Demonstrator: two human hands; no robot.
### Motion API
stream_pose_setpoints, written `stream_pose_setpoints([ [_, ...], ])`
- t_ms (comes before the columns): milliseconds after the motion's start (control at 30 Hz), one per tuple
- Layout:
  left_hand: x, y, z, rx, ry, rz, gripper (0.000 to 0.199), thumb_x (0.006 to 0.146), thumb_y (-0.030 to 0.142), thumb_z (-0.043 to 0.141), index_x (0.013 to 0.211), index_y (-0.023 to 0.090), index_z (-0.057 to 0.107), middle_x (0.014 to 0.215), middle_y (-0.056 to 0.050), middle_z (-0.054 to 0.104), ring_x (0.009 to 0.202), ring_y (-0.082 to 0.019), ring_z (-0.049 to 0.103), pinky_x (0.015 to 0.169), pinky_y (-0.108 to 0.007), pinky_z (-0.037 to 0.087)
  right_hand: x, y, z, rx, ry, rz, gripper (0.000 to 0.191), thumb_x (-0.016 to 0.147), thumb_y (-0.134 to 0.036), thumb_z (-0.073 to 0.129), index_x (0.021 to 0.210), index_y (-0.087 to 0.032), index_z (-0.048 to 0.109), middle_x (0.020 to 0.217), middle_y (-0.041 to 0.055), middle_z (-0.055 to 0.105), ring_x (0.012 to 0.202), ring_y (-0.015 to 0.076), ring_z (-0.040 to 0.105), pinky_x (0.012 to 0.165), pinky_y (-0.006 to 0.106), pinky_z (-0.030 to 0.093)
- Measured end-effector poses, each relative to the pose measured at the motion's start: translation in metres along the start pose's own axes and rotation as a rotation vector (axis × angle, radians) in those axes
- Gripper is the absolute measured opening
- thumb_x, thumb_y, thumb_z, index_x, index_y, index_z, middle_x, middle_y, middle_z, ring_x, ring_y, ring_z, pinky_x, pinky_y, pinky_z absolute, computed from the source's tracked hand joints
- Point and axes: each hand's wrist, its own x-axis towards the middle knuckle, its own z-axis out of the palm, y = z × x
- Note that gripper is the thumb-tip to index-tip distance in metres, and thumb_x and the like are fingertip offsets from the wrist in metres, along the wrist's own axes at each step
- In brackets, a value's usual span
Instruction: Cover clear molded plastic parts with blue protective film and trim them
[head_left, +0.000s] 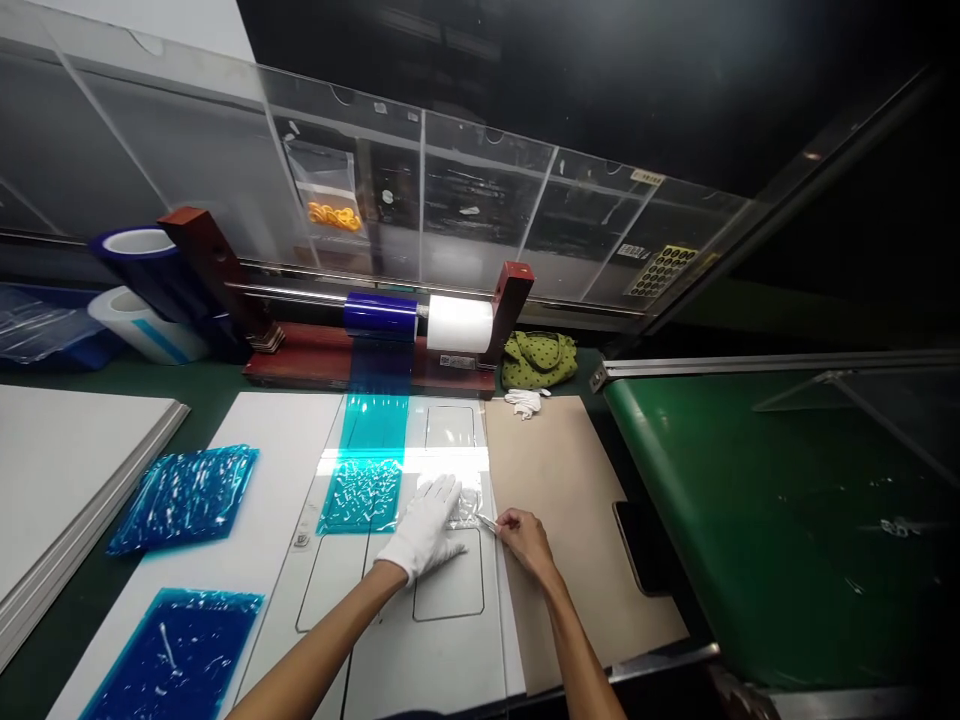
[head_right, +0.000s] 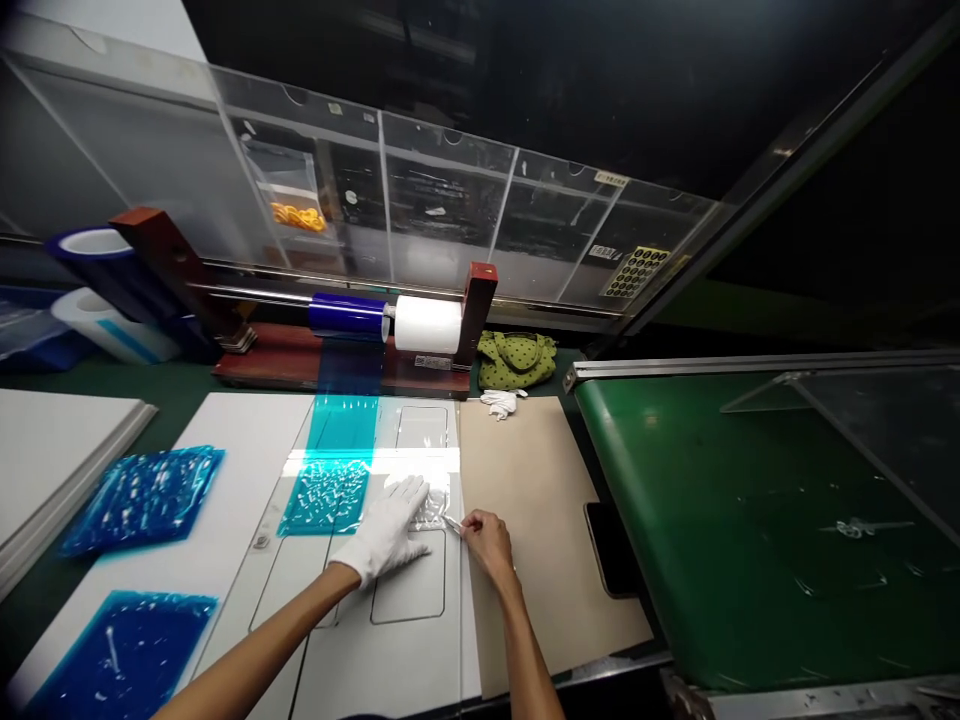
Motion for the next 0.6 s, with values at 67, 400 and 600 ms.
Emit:
stream_pose_setpoints([
  [67,0.004,-0.004,0.000,0.003,0.016,-0.001,0.069,0.068,0.026,0.068,0.133,0.021,0.046,0.142,-0.012,0.043,0.135,-0.030,0.031,0.114,-0.046,0.015,0.001,0.003,-0.001,0.076,-0.056,0.008,0.015,0.067,-0.032,0.058,0.068,-0.018,0.064,0.058,-0.0017,0.060,0.054,0.0127,0.054,0.052,0.022,0.042],
  [400,-0.044,0.019,0.005,0.076,0.063,0.050,0.055,0.079,0.004,0.037,0.130,0.020,0.051,0.139,-0.008,0.048,0.131,-0.025,0.040,0.114,-0.042,0.027,-0.024,0.045,-0.036,0.136,0.188,0.057,0.029,0.065,-0.040,0.057,0.084,-0.018,0.062,0.084,0.0071,0.066,0.081,0.0220,0.065,0.073,0.031,0.051],
  [600,-0.110,0.039,0.041,0.170,0.092,0.091,0.067,0.074,-0.003,0.034,0.133,0.024,0.047,0.138,-0.007,0.050,0.127,-0.023,0.045,0.111,-0.043,0.033,-0.052,0.072,-0.059,0.116,0.307,-0.021,0.032,0.068,-0.035,0.055,0.095,-0.019,0.061,0.109,0.0122,0.064,0.102,0.0268,0.061,0.090,0.037,0.046],
])
